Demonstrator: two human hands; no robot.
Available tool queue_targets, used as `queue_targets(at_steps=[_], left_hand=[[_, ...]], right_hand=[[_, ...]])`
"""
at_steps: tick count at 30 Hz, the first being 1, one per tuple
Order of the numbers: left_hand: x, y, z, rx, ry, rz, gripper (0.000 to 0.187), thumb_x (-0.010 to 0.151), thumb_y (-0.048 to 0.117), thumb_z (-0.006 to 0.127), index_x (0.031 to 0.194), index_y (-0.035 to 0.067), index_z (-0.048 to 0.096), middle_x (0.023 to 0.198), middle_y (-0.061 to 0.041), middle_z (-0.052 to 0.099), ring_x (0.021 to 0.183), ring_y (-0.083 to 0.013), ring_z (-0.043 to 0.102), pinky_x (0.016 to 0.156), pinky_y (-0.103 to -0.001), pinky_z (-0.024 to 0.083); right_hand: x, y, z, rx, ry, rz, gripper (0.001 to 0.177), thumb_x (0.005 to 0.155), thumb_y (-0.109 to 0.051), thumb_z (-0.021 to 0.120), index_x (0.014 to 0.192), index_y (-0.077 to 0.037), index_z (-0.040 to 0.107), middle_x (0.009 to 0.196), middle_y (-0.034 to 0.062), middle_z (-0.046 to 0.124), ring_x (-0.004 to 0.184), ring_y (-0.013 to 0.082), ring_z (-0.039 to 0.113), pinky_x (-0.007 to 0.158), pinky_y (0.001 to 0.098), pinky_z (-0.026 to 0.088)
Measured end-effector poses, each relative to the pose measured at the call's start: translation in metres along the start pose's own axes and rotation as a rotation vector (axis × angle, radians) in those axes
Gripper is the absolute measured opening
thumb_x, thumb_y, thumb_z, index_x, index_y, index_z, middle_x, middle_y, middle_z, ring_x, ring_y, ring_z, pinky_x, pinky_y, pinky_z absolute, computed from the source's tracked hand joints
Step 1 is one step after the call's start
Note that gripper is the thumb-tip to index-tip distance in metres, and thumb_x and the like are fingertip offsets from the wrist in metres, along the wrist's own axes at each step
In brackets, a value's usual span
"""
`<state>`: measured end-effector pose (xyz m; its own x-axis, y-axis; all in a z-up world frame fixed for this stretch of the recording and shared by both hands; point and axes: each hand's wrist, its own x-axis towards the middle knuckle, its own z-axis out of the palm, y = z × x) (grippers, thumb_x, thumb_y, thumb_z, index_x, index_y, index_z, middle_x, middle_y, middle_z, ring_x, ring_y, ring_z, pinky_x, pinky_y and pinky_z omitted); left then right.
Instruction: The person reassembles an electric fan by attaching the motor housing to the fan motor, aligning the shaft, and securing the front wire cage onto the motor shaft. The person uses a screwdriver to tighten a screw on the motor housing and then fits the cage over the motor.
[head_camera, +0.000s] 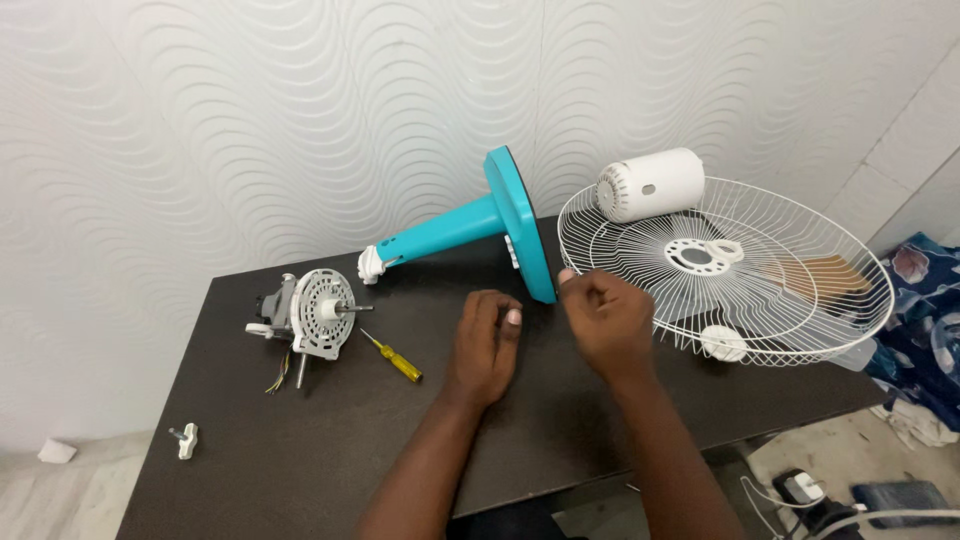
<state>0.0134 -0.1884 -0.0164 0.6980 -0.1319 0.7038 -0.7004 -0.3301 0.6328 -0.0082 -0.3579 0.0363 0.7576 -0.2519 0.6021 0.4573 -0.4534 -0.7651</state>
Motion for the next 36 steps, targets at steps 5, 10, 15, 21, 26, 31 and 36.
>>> queue_targets(at_steps=[5, 10, 15, 21, 26, 31, 36], left_hand=[[-0.002, 0.002, 0.001, -0.035, -0.008, -0.03, 0.026, 0.108, 0.024, 0.049, 0.111, 0.001, 0.061, 0.113, -0.016, 0.06, 0.096, -0.0273, 0.063, 0.082, -0.038, 0.053], [0.0, 0.003, 0.001, -0.019, -0.03, -0.074, 0.026, 0.109, 0.024, 0.048, 0.111, 0.002, 0.061, 0.108, -0.015, 0.06, 0.094, -0.0257, 0.063, 0.082, -0.036, 0.052], [-0.001, 0.006, 0.001, -0.009, -0.014, -0.052, 0.028, 0.109, 0.027, 0.049, 0.109, 0.002, 0.062, 0.106, -0.015, 0.061, 0.091, -0.0252, 0.064, 0.079, -0.036, 0.052], [0.0, 0.009, 0.0, 0.003, -0.063, -0.133, 0.027, 0.107, 0.026, 0.05, 0.109, 0.002, 0.063, 0.107, -0.014, 0.061, 0.085, -0.0251, 0.064, 0.074, -0.037, 0.052], [0.002, 0.011, 0.0, 0.05, -0.074, -0.088, 0.026, 0.107, 0.025, 0.051, 0.107, 0.002, 0.063, 0.105, -0.015, 0.063, 0.086, -0.0294, 0.066, 0.074, -0.039, 0.053], [0.005, 0.011, 0.001, 0.088, -0.107, -0.047, 0.024, 0.107, 0.025, 0.053, 0.105, 0.003, 0.062, 0.102, -0.015, 0.064, 0.088, -0.0318, 0.067, 0.074, -0.041, 0.054], [0.005, 0.011, 0.002, 0.121, -0.144, -0.049, 0.026, 0.106, 0.027, 0.053, 0.104, 0.004, 0.064, 0.099, -0.015, 0.065, 0.084, -0.032, 0.067, 0.072, -0.041, 0.053]], right_hand=[[0.05, 0.02, -0.025, -0.347, 0.007, 0.218, 0.031, 0.092, -0.033, 0.073, 0.088, -0.002, 0.074, 0.066, 0.0088, 0.065, 0.058, 0.0186, 0.058, 0.058, 0.0361, 0.045], [0.092, 0.051, -0.031, -0.57, -0.156, 0.224, 0.05, 0.086, -0.035, 0.077, 0.122, -0.002, 0.066, 0.118, 0.0236, 0.061, 0.101, 0.0348, 0.066, 0.087, 0.044, 0.053], [0.118, 0.081, -0.026, -0.722, -0.256, 0.295, 0.079, 0.083, -0.038, 0.078, 0.149, -0.006, 0.048, 0.148, 0.0295, 0.039, 0.123, 0.0454, 0.06, 0.102, 0.0486, 0.052], [0.159, 0.101, -0.017, -0.826, -0.37, 0.436, 0.104, 0.078, -0.042, 0.083, 0.162, -0.017, 0.025, 0.16, 0.0335, 0.013, 0.132, 0.0595, 0.043, 0.106, 0.0541, 0.046], [0.178, 0.111, -0.015, -0.889, -0.362, 0.372, 0.104, 0.076, -0.04, 0.082, 0.162, -0.021, 0.026, 0.168, 0.0249, 0.005, 0.138, 0.0574, 0.037, 0.105, 0.061, 0.046], [0.192, 0.123, -0.013, -0.979, -0.393, 0.294, 0.105, 0.075, -0.039, 0.083, 0.162, -0.024, 0.026, 0.173, 0.0131, 0.004, 0.148, 0.0488, 0.027, 0.106, 0.0667, 0.042], [0.193, 0.139, -0.014, -1.046, -0.446, 0.192, 0.11, 0.074, -0.04, 0.084, 0.163, -0.025, 0.02, 0.169, 0.0131, 0.01, 0.15, 0.0472, 0.018, 0.104, 0.0699, 0.038]])
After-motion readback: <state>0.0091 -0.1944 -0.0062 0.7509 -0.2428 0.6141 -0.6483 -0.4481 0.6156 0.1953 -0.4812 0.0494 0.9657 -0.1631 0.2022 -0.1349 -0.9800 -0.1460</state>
